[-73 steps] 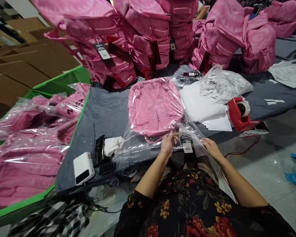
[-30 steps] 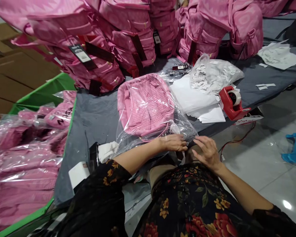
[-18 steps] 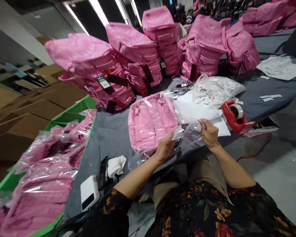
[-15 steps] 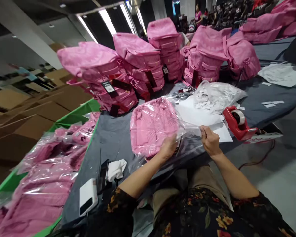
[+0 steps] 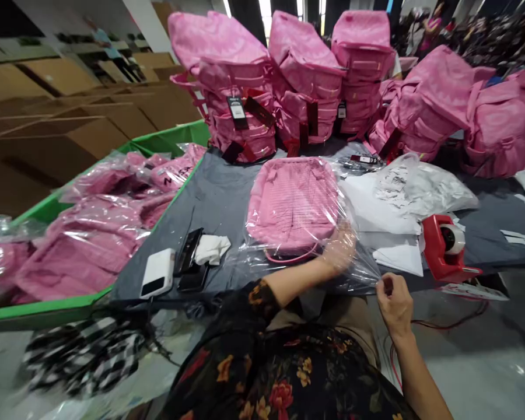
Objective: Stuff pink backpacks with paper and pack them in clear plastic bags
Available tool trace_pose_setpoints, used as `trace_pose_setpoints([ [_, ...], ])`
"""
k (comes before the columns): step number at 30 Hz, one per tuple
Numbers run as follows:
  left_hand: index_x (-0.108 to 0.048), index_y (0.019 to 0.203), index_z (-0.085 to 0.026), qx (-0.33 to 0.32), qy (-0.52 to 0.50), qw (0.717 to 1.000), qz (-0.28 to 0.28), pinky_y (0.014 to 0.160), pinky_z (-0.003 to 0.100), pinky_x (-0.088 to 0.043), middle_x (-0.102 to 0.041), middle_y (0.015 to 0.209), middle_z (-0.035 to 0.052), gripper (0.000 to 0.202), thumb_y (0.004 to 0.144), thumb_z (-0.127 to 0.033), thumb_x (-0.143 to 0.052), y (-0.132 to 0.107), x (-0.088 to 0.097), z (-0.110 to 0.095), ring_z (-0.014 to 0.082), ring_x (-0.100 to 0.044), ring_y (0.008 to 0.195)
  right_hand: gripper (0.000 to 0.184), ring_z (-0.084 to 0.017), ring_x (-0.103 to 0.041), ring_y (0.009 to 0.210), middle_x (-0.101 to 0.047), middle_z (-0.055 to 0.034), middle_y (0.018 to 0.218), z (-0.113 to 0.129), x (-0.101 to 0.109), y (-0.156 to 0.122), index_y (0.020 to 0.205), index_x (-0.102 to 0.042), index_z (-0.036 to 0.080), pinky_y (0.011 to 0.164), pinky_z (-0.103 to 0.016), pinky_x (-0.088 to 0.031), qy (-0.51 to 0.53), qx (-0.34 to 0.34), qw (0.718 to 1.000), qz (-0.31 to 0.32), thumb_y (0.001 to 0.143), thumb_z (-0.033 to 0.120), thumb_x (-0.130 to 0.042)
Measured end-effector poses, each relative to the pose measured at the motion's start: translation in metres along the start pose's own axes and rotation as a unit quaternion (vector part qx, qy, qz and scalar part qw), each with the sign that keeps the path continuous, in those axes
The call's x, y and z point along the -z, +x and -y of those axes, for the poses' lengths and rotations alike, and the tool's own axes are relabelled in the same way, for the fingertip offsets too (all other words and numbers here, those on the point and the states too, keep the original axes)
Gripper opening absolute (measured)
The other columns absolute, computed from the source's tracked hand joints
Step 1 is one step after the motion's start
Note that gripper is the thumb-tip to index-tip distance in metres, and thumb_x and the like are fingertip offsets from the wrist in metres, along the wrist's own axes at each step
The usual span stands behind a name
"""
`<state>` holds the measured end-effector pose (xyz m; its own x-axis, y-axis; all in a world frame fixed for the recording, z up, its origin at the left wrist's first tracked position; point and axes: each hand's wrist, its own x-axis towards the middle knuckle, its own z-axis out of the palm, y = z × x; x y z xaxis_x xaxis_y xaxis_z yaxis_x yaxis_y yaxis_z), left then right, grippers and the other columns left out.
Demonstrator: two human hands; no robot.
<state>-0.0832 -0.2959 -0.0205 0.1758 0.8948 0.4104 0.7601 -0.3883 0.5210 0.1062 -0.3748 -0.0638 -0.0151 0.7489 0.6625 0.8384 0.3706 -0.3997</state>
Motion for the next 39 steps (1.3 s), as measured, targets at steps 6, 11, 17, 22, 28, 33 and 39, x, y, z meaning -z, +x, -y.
trace_pose_setpoints([
  [6, -0.068, 0.118, -0.031, -0.300, 0.163, 0.932, -0.122, 0.112, 0.037, -0.042, -0.072, 0.112, 0.0048, 0.029, 0.090, -0.023, -0.068, -0.167, 0.088, 0.060, 0.0195, -0.062, 0.118, 0.025, -0.015, -0.053, 0.054, -0.056, 0.0001, 0.065, -0.004, -0.014, -0.043, 0.077, -0.053, 0.024, 0.056, -0.029, -0.045, 0.060, -0.142, 0.988, 0.007, 0.093, 0.042, -0.055],
  [11, -0.064, 0.099, -0.019, 0.184, 0.236, 0.910, -0.286, 0.106, 0.052, -0.040, -0.065, 0.108, 0.0144, 0.030, 0.085, -0.044, -0.068, -0.191, 0.155, 0.141, 0.0345, -0.056, 0.118, 0.026, -0.014, -0.054, 0.051, -0.056, 0.0022, 0.061, 0.004, -0.017, -0.040, 0.076, -0.051, 0.024, 0.057, -0.027, -0.046, 0.073, -0.205, 0.976, -0.007, 0.088, 0.047, -0.056],
  [17, -0.046, 0.072, -0.024, 0.439, 0.073, 0.848, -0.287, 0.067, 0.029, -0.040, -0.047, 0.064, -0.0036, 0.031, 0.081, -0.052, -0.052, -0.232, 0.143, 0.161, 0.0160, -0.046, 0.061, 0.018, -0.014, -0.053, 0.053, -0.060, 0.0006, 0.066, -0.006, -0.007, -0.034, 0.083, -0.057, 0.023, 0.057, -0.026, -0.046, 0.020, -0.144, 0.989, 0.027, 0.086, 0.040, -0.051],
  [22, -0.048, 0.068, -0.024, 0.470, 0.058, 0.847, -0.242, 0.062, 0.028, -0.037, -0.047, 0.056, -0.0034, 0.036, 0.084, -0.056, -0.049, -0.275, 0.125, 0.149, 0.0171, -0.047, 0.057, 0.012, -0.014, -0.054, 0.054, -0.061, -0.0001, 0.067, -0.016, 0.006, -0.049, 0.081, -0.057, 0.023, 0.056, -0.025, -0.045, -0.014, -0.076, 0.996, 0.054, 0.083, 0.031, -0.049],
  [28, -0.064, 0.084, -0.024, 0.381, 0.034, 0.911, -0.153, 0.077, 0.035, -0.049, -0.071, 0.086, 0.0064, 0.032, 0.087, -0.051, -0.047, -0.325, 0.133, 0.164, 0.0253, -0.067, 0.081, 0.028, -0.018, -0.063, 0.062, -0.066, -0.0030, 0.073, -0.021, 0.028, -0.031, 0.089, -0.060, 0.020, 0.058, -0.029, -0.052, 0.122, -0.301, 0.939, 0.112, 0.081, 0.046, -0.053],
  [33, -0.063, 0.100, -0.020, 0.473, -0.107, 0.835, -0.261, 0.070, 0.031, -0.050, -0.073, 0.093, 0.0088, 0.048, 0.086, -0.062, -0.046, -0.275, 0.154, 0.170, 0.0230, -0.070, 0.082, 0.063, -0.024, -0.071, 0.074, -0.073, -0.0089, 0.084, -0.003, 0.007, 0.018, 0.098, -0.065, 0.021, 0.062, -0.034, -0.056, 0.215, -0.386, 0.867, 0.228, 0.072, 0.078, -0.057],
  [39, -0.057, 0.070, -0.022, 0.455, -0.072, 0.878, -0.128, 0.064, 0.027, -0.040, -0.062, 0.063, 0.0003, 0.044, 0.087, -0.061, -0.047, -0.209, 0.160, 0.175, 0.0166, -0.056, 0.062, 0.071, -0.024, -0.062, 0.050, -0.062, -0.0061, 0.055, 0.009, -0.016, 0.041, 0.071, -0.060, 0.022, 0.056, -0.037, -0.048, 0.052, -0.327, 0.909, 0.253, 0.071, 0.091, -0.046],
])
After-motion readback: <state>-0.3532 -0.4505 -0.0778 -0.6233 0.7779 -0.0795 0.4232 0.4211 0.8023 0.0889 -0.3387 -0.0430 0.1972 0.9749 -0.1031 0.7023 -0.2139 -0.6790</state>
